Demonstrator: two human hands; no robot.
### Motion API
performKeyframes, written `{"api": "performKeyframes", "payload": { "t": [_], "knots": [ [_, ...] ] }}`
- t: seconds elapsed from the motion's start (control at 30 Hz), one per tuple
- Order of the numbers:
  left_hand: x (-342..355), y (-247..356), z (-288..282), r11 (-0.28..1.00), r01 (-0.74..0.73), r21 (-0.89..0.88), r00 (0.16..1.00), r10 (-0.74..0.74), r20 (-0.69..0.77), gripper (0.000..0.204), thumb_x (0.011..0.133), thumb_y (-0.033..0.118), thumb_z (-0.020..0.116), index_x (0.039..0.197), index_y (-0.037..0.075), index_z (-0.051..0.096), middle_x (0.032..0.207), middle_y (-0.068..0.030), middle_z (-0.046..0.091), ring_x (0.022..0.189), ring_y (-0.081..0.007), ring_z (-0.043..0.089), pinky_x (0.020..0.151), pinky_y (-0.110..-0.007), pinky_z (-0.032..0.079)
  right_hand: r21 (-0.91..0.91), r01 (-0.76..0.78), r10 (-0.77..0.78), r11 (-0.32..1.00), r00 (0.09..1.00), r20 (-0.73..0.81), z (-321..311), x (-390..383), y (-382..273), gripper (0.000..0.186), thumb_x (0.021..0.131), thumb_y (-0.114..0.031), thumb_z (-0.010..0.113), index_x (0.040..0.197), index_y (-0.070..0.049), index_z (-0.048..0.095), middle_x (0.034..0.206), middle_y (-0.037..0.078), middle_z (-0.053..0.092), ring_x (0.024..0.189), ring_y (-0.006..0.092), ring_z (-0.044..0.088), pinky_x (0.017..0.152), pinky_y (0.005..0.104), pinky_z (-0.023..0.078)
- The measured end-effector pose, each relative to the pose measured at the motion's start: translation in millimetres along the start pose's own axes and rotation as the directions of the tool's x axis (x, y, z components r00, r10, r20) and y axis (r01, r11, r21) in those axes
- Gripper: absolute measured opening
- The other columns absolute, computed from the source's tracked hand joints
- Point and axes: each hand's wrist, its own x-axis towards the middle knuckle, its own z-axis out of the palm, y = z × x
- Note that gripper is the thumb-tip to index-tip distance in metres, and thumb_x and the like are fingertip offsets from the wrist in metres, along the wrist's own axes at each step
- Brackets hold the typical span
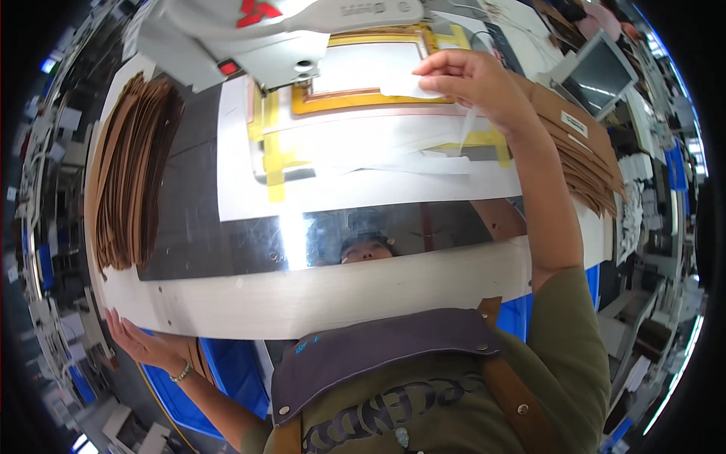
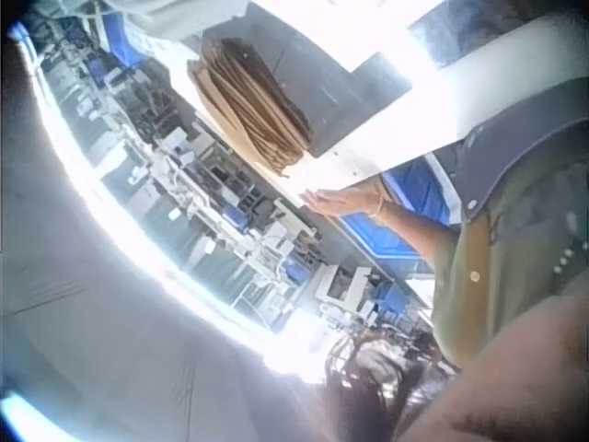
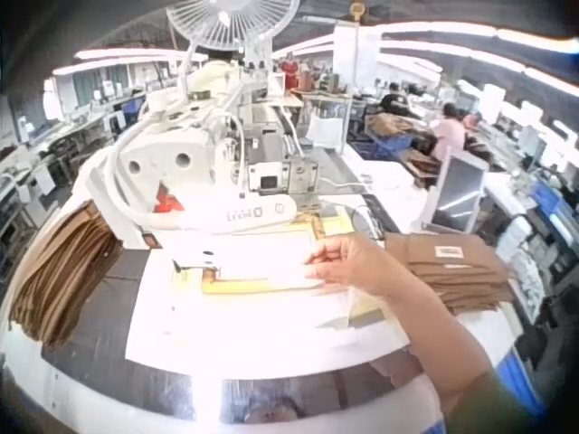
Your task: Sewing brand labels and assembling brown leather panels using an industrial sewing machine in a workshop.
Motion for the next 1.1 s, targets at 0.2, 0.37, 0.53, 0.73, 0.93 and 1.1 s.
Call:
{"api": "performKeyframes", "payload": {
  "t": [0.2, 0.37, 0.53, 0.73, 0.93, 1.1],
  "knots": [
    [59.6, 162.7, 132.3, 0.801, -0.038, -0.597, 0.841, 0.349, 0.414, 0.026, 0.106, 0.002, 0.053, 0.124, -0.005, 0.071, 0.137, -0.0165, 0.070, 0.131, -0.0293, 0.063, 0.114, -0.039, 0.046, 0.025, -0.010, 0.010, 1.000, 1.000, 0.004, -5.3, 16.6, 11.0, 0.028, 0.093, -0.023, 0.079, 0.115, -0.005, 0.077, 0.098, 0.004, 0.079, 0.086, 0.0061, 0.067, 0.067, 0.0209, 0.045],
    [34.8, 263.1, 177.3, 0.630, -0.247, -0.736, 0.390, 0.760, 0.519, 0.042, 0.097, 0.006, 0.065, 0.139, 0.005, 0.067, 0.152, -0.0150, 0.061, 0.148, -0.0362, 0.050, 0.123, -0.049, 0.036, 0.030, -0.002, 0.002, 1.000, 1.000, -0.004, -4.6, 17.9, 21.3, 0.027, 0.093, -0.021, 0.077, 0.115, -0.005, 0.077, 0.099, 0.004, 0.079, 0.082, 0.0053, 0.065, 0.063, 0.0219, 0.041],
    [10.4, 304.3, 206.1, 0.477, -0.406, -0.780, 0.137, 0.875, 0.464, 0.070, 0.090, 0.022, 0.074, 0.156, 0.014, 0.053, 0.171, -0.0126, 0.038, 0.158, -0.0377, 0.030, 0.127, -0.051, 0.028, 0.094, 0.053, -0.057, 0.994, 0.997, 0.045, -10.7, 16.9, 41.3, 0.028, 0.094, -0.020, 0.075, 0.115, -0.003, 0.078, 0.096, 0.004, 0.079, 0.090, 0.0108, 0.072, 0.081, 0.0261, 0.055],
    [2.6, 301.7, 218.4, 0.486, -0.394, -0.780, 0.078, 0.863, 0.499, 0.069, 0.095, 0.026, 0.070, 0.159, 0.015, 0.050, 0.172, -0.0093, 0.035, 0.160, -0.0361, 0.027, 0.129, -0.053, 0.023, -0.174, -0.071, 0.061, 0.982, 0.996, -0.062, -70.0, 25.9, 51.8, 0.025, 0.097, -0.016, 0.073, 0.116, 0.000, 0.074, 0.101, 0.004, 0.076, 0.088, 0.0106, 0.068, 0.079, 0.0273, 0.055],
    [6.5, 299.2, 215.2, 0.495, -0.371, -0.786, 0.147, 0.867, 0.476, 0.067, 0.095, 0.026, 0.069, 0.158, 0.014, 0.051, 0.171, -0.0128, 0.038, 0.159, -0.0383, 0.029, 0.128, -0.054, 0.024, -0.140, 0.025, -0.054, 0.990, 0.976, -0.210, -69.5, 54.6, 33.0, 0.019, 0.095, -0.006, 0.069, 0.110, 0.003, 0.076, 0.091, 0.004, 0.076, 0.080, 0.0099, 0.068, 0.073, 0.0264, 0.056],
    [26.2, 284.4, 198.4, 0.575, -0.337, -0.746, 0.252, 0.818, 0.517, 0.052, 0.097, 0.015, 0.067, 0.149, 0.013, 0.062, 0.162, -0.0142, 0.050, 0.155, -0.0388, 0.037, 0.125, -0.054, 0.030, -0.252, 0.068, -0.074, 0.965, 0.997, -0.013, -30.3, 66.2, 24.3, 0.024, 0.094, -0.008, 0.064, 0.112, 0.002, 0.078, 0.090, 0.008, 0.077, 0.076, 0.0095, 0.068, 0.071, 0.0278, 0.055]
  ]
}}
